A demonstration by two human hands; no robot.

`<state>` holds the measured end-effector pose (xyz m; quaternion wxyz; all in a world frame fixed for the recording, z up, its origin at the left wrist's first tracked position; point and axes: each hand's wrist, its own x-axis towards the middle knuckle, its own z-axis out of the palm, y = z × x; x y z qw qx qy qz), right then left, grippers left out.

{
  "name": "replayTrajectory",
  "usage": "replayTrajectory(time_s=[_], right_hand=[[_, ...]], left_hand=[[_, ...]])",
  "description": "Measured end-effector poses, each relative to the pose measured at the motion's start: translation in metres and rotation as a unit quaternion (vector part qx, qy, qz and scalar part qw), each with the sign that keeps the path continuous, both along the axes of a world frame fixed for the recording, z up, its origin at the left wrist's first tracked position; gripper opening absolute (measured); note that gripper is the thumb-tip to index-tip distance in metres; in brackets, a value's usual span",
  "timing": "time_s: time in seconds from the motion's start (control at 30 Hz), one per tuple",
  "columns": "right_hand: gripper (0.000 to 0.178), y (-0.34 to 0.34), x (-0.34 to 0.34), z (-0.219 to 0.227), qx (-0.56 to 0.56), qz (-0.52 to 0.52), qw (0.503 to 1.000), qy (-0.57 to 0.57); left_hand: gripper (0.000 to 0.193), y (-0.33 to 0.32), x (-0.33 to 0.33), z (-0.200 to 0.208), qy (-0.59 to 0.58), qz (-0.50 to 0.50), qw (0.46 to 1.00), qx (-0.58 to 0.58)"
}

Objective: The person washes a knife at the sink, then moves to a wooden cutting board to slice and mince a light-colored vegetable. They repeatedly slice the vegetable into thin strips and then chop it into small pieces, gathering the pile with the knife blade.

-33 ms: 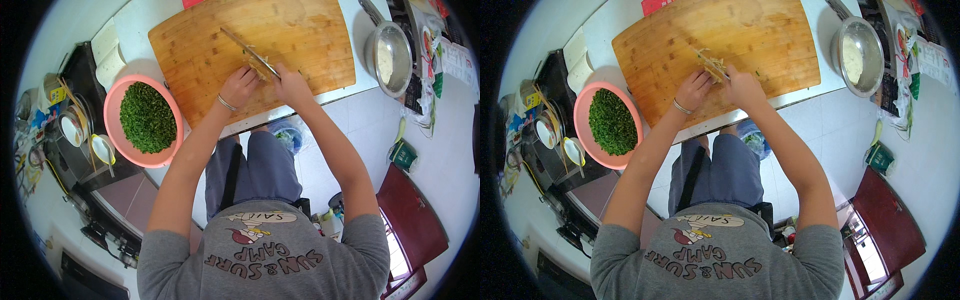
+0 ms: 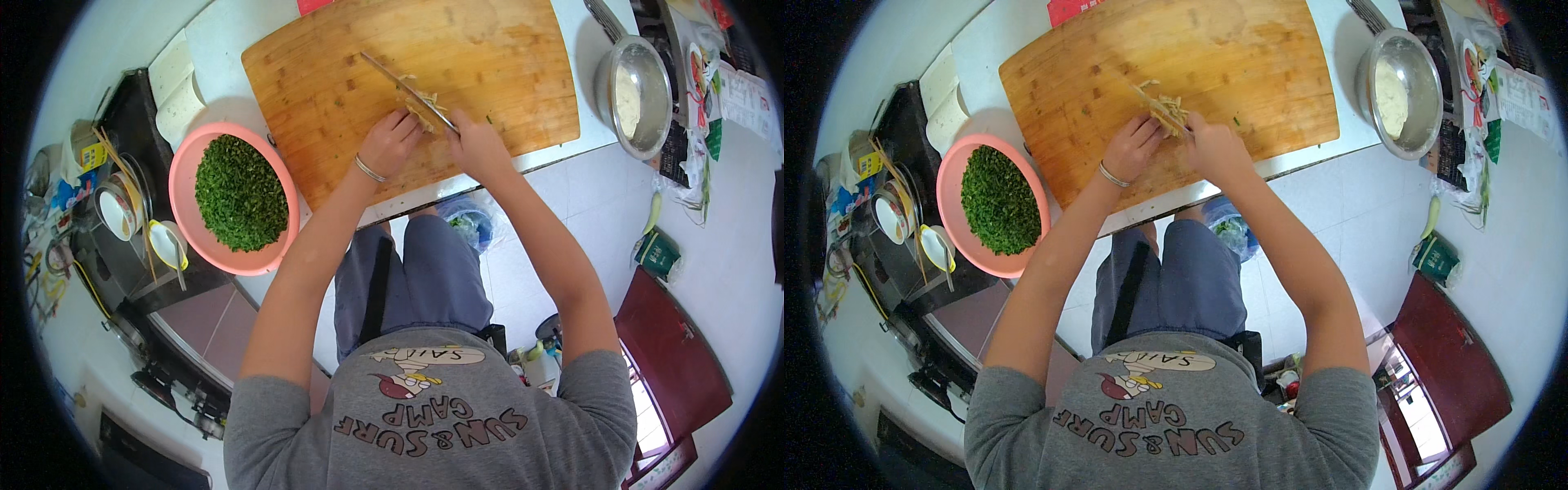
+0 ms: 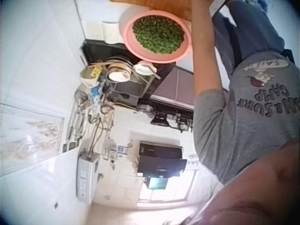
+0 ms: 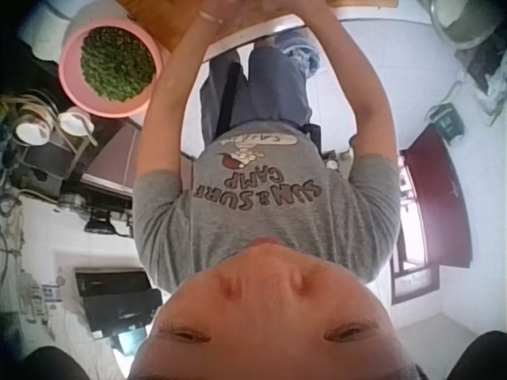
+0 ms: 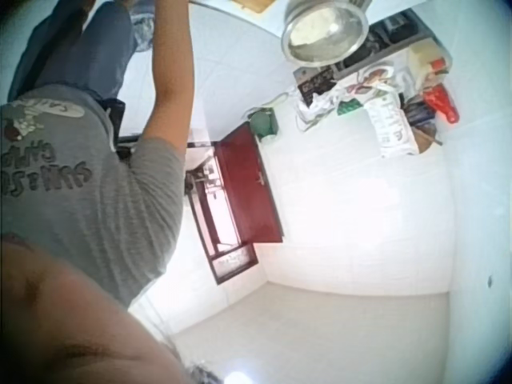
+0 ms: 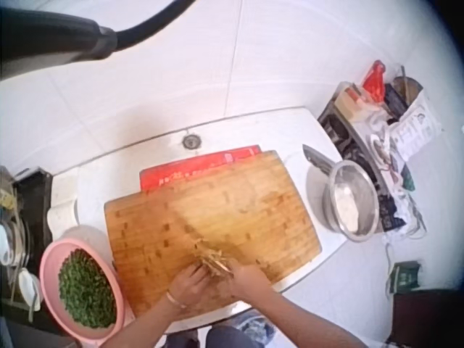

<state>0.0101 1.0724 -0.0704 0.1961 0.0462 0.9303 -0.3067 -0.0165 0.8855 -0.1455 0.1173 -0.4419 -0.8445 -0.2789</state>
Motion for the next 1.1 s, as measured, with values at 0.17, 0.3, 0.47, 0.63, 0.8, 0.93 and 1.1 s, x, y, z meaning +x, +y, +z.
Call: replayTrajectory(time_s=[0.17,0.3,0.47,0.63,0.8,0.93,1.1], right_hand=[[0.018,0.005,0.018,-0.001,-0.007,0.012,1.000,-0.028],[0.019,0.002,0.016,-0.001,0.006,0.026,0.999,-0.045],[0.021,-0.010,0.005,-0.011,0.075,0.040,0.990,-0.109],[0.024,-0.021,-0.004,-0.017,0.089,0.059,0.990,-0.098],[0.022,-0.007,0.009,0.000,0.075,0.044,0.991,-0.105],[0.021,-0.004,0.003,-0.030,0.030,0.029,0.999,-0.018],[0.022,-0.004,-0.004,-0.017,-0.002,0.000,1.000,-0.001]], left_hand=[[0.023,-0.001,-0.002,-0.001,0.008,0.000,1.000,0.003],[0.022,-0.001,-0.002,0.001,0.000,0.004,1.000,0.007],[0.023,-0.001,-0.003,0.001,0.002,0.001,1.000,0.011],[0.023,-0.002,0.001,-0.003,-0.025,0.009,1.000,0.004],[0.021,-0.002,0.001,-0.002,0.000,0.015,1.000,0.005],[0.021,0.002,0.000,0.005,0.009,0.013,1.000,0.005],[0.021,-0.002,-0.001,0.006,0.016,0.008,1.000,0.011]])
